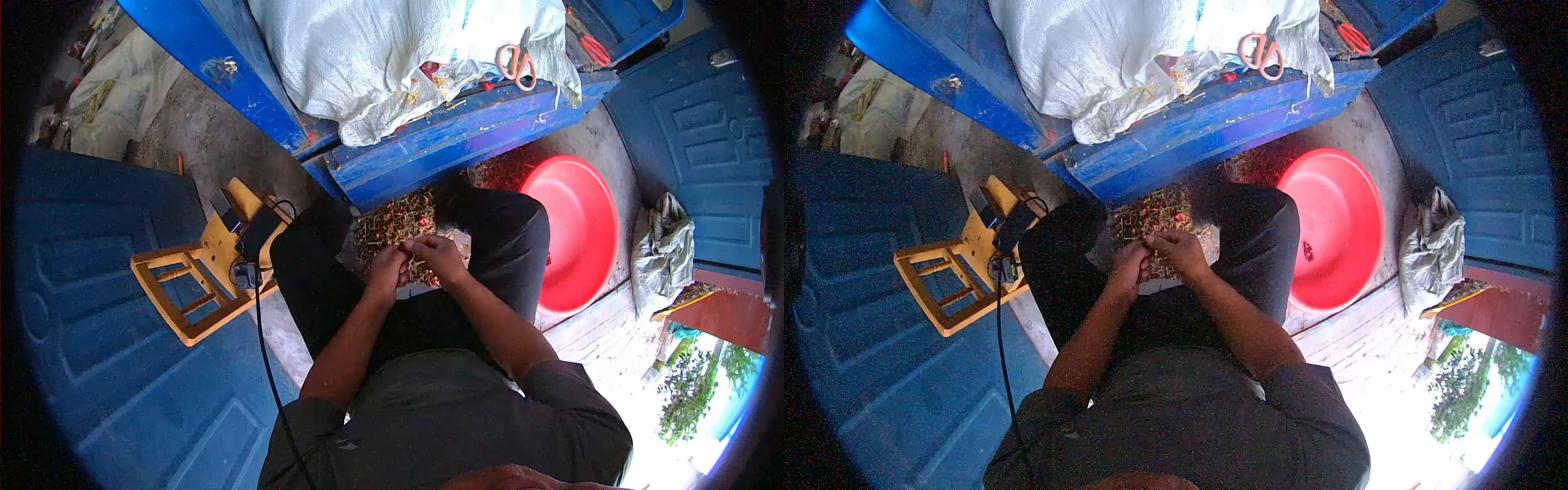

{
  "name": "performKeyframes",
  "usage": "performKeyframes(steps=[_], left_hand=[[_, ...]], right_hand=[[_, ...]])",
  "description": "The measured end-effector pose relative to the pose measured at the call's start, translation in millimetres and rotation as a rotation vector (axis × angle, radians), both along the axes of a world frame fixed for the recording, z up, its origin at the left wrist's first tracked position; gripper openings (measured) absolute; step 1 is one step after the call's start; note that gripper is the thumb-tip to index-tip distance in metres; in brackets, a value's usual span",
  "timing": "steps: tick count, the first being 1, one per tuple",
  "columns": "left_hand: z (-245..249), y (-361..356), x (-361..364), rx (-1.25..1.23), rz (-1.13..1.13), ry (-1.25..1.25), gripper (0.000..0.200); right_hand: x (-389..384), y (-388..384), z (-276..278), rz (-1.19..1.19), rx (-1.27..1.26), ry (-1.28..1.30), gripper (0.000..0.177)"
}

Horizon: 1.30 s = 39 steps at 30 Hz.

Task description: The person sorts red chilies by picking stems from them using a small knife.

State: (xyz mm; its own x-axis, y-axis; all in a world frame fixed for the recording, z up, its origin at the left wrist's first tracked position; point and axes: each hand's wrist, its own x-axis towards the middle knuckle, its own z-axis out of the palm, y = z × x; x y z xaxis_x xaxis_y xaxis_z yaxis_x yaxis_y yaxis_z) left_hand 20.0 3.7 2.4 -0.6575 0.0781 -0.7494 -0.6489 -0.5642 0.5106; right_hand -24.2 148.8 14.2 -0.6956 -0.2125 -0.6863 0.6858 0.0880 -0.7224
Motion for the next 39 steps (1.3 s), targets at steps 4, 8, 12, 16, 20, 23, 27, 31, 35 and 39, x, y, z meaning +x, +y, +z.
performKeyframes(steps=[4,8,12,16,20,23,27,31,35,39], left_hand=[[-3,2,0,-0.060,-0.012,-0.015,0.007],[11,6,-8,-0.007,-0.082,0.069,0.011],[23,14,-20,-0.007,-0.034,0.125,0.018],[14,13,-23,0.079,0.019,0.151,0.021],[14,10,-24,0.069,0.045,0.134,0.018],[13,4,-22,0.133,0.028,0.177,0.014],[6,4,-22,0.145,-0.003,0.225,0.012],[5,8,-22,0.140,0.003,0.202,0.012],[3,-3,-17,0.086,0.085,0.179,0.019],[8,-10,-9,0.084,0.067,0.142,0.016]], right_hand=[[8,2,-27,0.026,0.167,0.350,0.026],[-4,6,-13,0.008,0.433,0.693,0.017],[-14,6,0,-0.082,0.570,0.803,0.014],[-14,-2,29,-0.061,0.642,1.161,0.016],[-16,4,21,-0.056,0.552,0.904,0.009],[-21,3,14,-0.391,-0.127,0.069,0.015],[-18,9,3,-0.525,-0.491,-0.203,0.013],[-23,12,-4,-0.611,-0.678,-0.367,0.011],[-39,30,-18,-0.711,-0.236,-0.069,0.012],[-48,54,-12,-0.347,-0.023,0.226,0.018]])
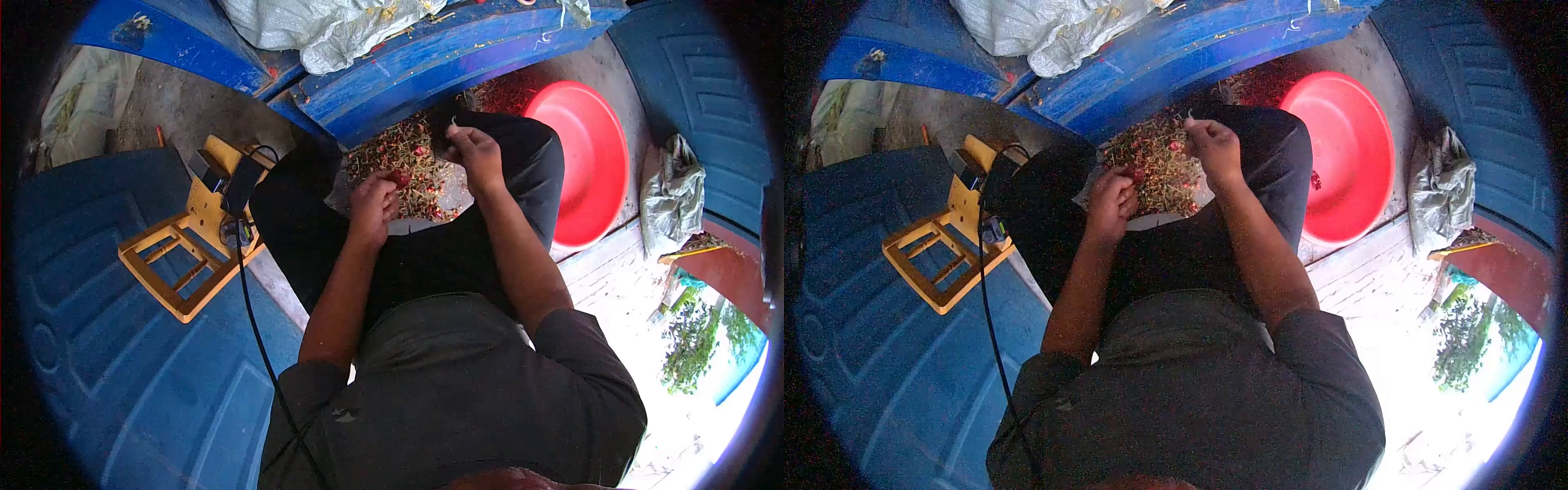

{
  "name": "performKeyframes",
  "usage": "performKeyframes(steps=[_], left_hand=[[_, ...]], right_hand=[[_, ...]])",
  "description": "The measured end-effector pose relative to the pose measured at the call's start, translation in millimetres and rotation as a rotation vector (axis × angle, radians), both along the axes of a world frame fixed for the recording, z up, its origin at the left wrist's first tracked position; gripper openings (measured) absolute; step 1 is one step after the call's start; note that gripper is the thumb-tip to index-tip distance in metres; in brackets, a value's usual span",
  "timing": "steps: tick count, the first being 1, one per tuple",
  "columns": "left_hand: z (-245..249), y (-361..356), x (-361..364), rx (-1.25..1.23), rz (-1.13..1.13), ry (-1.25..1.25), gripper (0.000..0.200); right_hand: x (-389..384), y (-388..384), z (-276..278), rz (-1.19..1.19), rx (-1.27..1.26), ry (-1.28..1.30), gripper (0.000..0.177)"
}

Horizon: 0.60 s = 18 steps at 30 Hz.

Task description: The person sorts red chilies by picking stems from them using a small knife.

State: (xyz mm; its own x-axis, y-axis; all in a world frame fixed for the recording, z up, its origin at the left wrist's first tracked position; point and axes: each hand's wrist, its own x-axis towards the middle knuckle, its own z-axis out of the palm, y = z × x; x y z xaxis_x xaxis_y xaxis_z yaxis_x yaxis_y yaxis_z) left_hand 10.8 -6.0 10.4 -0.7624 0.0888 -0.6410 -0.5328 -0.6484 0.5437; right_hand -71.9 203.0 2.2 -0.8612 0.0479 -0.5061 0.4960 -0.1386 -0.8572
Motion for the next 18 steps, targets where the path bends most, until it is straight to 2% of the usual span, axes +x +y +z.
performKeyframes(steps=[4,6,7,8,10,11,12,14,15,16,18], left_hand=[[-3,2,-3,-0.005,0.008,0.016,0.016],[3,4,-5,-0.007,0.025,0.047,0.015],[0,2,-3,-0.008,0.024,0.055,0.015],[-5,1,-1,0.008,0.011,0.043,0.015],[-5,2,3,0.024,-0.011,0.035,0.017],[-2,4,5,0.011,0.017,0.037,0.017],[3,5,6,-0.001,0.043,0.042,0.016],[4,8,10,-0.043,0.035,0.020,0.017],[6,10,6,-0.086,0.036,-0.027,0.017],[10,12,3,-0.079,0.033,-0.002,0.017],[14,12,2,-0.003,-0.119,0.102,0.016]], right_hand=[[17,-5,-26,0.163,0.180,0.145,0.026],[28,-4,-34,0.324,0.638,0.536,0.040],[34,-9,-16,0.323,0.322,0.230,0.044],[35,-17,1,0.321,0.324,0.239,0.044],[41,-35,31,0.505,0.133,0.243,0.044],[45,-43,46,0.545,0.282,0.443,0.037],[51,-45,41,0.538,0.286,0.455,0.037],[49,-44,25,0.564,0.453,0.648,0.026],[49,-44,32,0.485,0.458,0.610,0.017],[47,-41,50,0.425,0.374,0.525,0.017],[41,-22,55,0.324,0.382,0.634,0.015]])
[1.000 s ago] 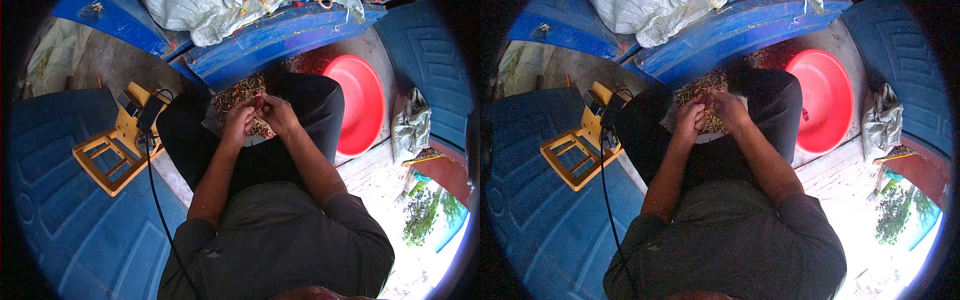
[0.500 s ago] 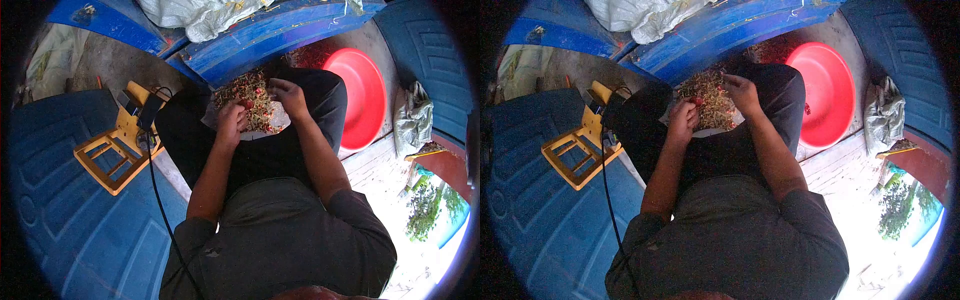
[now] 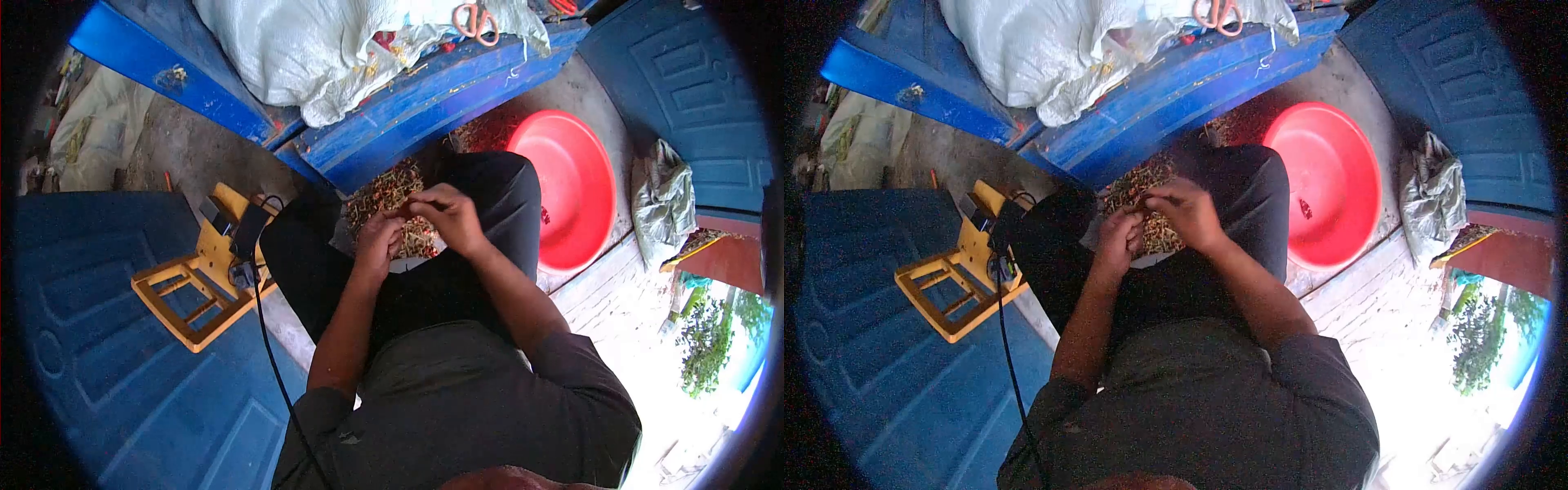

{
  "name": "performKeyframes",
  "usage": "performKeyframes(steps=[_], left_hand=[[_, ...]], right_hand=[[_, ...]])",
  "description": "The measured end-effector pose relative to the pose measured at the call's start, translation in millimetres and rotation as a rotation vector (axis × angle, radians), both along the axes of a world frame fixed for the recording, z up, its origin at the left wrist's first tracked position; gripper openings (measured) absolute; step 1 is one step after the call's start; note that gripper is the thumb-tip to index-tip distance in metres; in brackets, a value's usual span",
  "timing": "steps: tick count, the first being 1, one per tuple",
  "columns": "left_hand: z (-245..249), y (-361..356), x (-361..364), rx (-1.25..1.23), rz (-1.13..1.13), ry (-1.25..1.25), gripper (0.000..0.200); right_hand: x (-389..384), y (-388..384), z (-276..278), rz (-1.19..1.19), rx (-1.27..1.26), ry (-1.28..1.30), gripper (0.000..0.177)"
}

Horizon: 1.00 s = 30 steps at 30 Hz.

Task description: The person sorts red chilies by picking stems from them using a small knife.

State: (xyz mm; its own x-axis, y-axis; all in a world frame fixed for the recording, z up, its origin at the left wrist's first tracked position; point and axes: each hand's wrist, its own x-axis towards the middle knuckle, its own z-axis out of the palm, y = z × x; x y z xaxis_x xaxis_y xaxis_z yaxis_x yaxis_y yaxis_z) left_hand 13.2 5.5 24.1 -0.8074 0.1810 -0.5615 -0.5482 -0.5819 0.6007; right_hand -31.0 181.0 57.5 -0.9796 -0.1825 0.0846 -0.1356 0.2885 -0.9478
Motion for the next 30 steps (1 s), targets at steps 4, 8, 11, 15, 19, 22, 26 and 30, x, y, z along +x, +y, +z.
performKeyframes(steps=[4,8,11,15,19,22,26,30], left_hand=[[-12,1,1,-0.130,-0.064,-0.107,0.008],[3,1,-2,-0.097,-0.058,-0.109,0.008],[5,1,-2,-0.033,-0.074,-0.074,0.013],[9,-2,3,-0.010,-0.087,-0.060,0.013],[1,-9,5,-0.008,-0.049,-0.084,0.013],[-6,-22,14,-0.008,-0.013,-0.064,0.010],[-2,-31,21,-0.026,0.100,-0.078,0.010],[-1,-34,19,0.035,0.119,-0.065,0.010]], right_hand=[[-12,87,52,-0.376,-0.077,-0.056,0.017],[-11,209,72,-0.665,0.513,0.186,0.032],[-20,234,62,-0.619,0.868,0.181,0.039],[-81,136,77,-0.365,0.407,0.174,0.029],[-170,13,98,-0.158,0.509,0.248,0.036],[-231,-43,102,-0.171,0.679,0.267,0.049],[-277,-80,98,-0.286,0.898,0.103,0.051],[-272,-74,103,-0.208,0.799,0.108,0.046]])
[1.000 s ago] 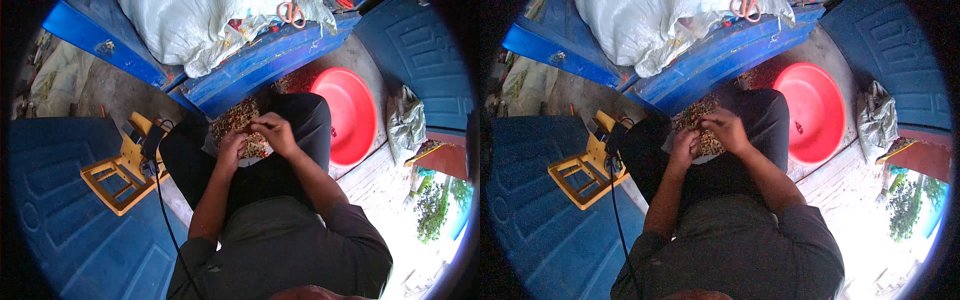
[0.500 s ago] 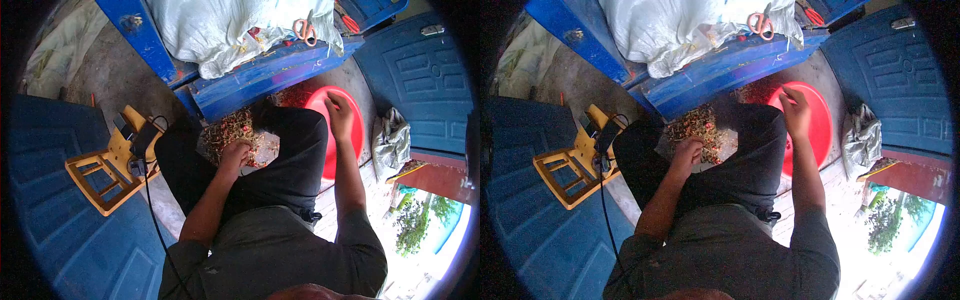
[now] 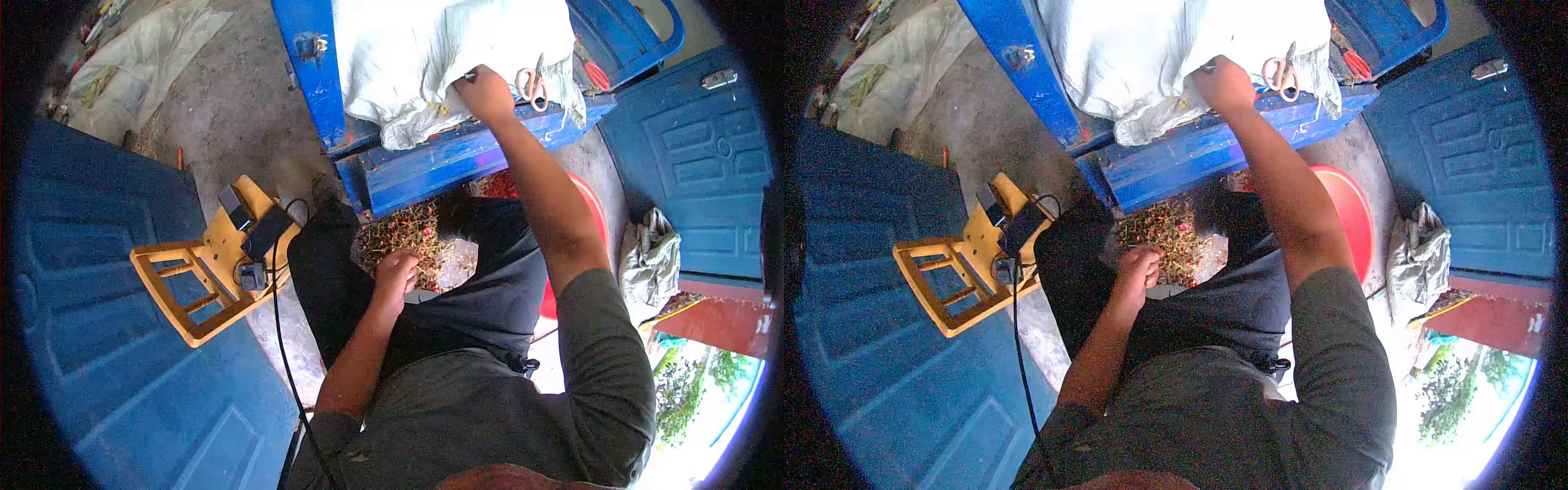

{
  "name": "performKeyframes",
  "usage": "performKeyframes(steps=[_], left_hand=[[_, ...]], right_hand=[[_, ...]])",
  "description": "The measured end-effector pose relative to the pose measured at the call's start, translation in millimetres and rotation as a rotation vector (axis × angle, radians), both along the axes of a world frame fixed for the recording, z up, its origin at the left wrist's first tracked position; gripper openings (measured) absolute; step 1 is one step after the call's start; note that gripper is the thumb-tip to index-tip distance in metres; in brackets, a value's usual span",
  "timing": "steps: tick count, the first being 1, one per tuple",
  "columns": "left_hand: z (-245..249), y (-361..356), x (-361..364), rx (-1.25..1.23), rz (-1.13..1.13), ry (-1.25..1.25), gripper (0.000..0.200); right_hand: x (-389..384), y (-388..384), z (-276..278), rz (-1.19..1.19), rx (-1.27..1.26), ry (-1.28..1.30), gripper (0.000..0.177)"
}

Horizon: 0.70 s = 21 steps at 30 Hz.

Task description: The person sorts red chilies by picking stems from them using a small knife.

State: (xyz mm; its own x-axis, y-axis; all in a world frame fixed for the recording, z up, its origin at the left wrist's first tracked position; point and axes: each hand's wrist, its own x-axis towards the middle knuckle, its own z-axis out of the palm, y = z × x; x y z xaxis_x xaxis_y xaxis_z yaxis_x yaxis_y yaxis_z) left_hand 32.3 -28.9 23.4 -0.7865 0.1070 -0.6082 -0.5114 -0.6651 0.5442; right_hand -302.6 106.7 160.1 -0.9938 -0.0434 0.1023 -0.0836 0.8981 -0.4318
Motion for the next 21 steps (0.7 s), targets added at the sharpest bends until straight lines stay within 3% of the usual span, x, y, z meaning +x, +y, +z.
performKeyframes(steps=[6,8,9,10,14,16,17,19,21], left_hand=[[4,11,-3,0.016,-0.068,0.013,0.008],[5,15,-1,0.040,-0.095,0.037,0.008],[5,17,-1,0.037,-0.100,0.040,0.008],[5,19,-1,0.026,-0.109,0.044,0.008],[3,18,-2,0.011,-0.118,0.031,0.009],[0,15,-1,-0.010,-0.106,0.019,0.009],[-1,15,0,-0.026,-0.099,0.008,0.010],[-1,13,0,-0.033,-0.106,0.005,0.010],[-3,13,1,-0.037,-0.116,0.000,0.010]], right_hand=[[40,57,-15,0.099,-0.136,-0.004,0.044],[45,64,-31,0.040,-0.308,-0.004,0.044],[48,58,-32,0.088,-0.319,0.112,0.030],[50,55,-32,0.086,-0.323,0.116,0.030],[48,49,-34,0.041,-0.501,-0.089,0.039],[54,44,-22,-0.061,-0.663,-0.165,0.052],[49,46,-24,-0.057,-0.664,-0.164,0.052],[40,51,-24,-0.125,-0.304,0.100,0.060],[41,50,-15,-0.111,-0.191,0.155,0.062]])
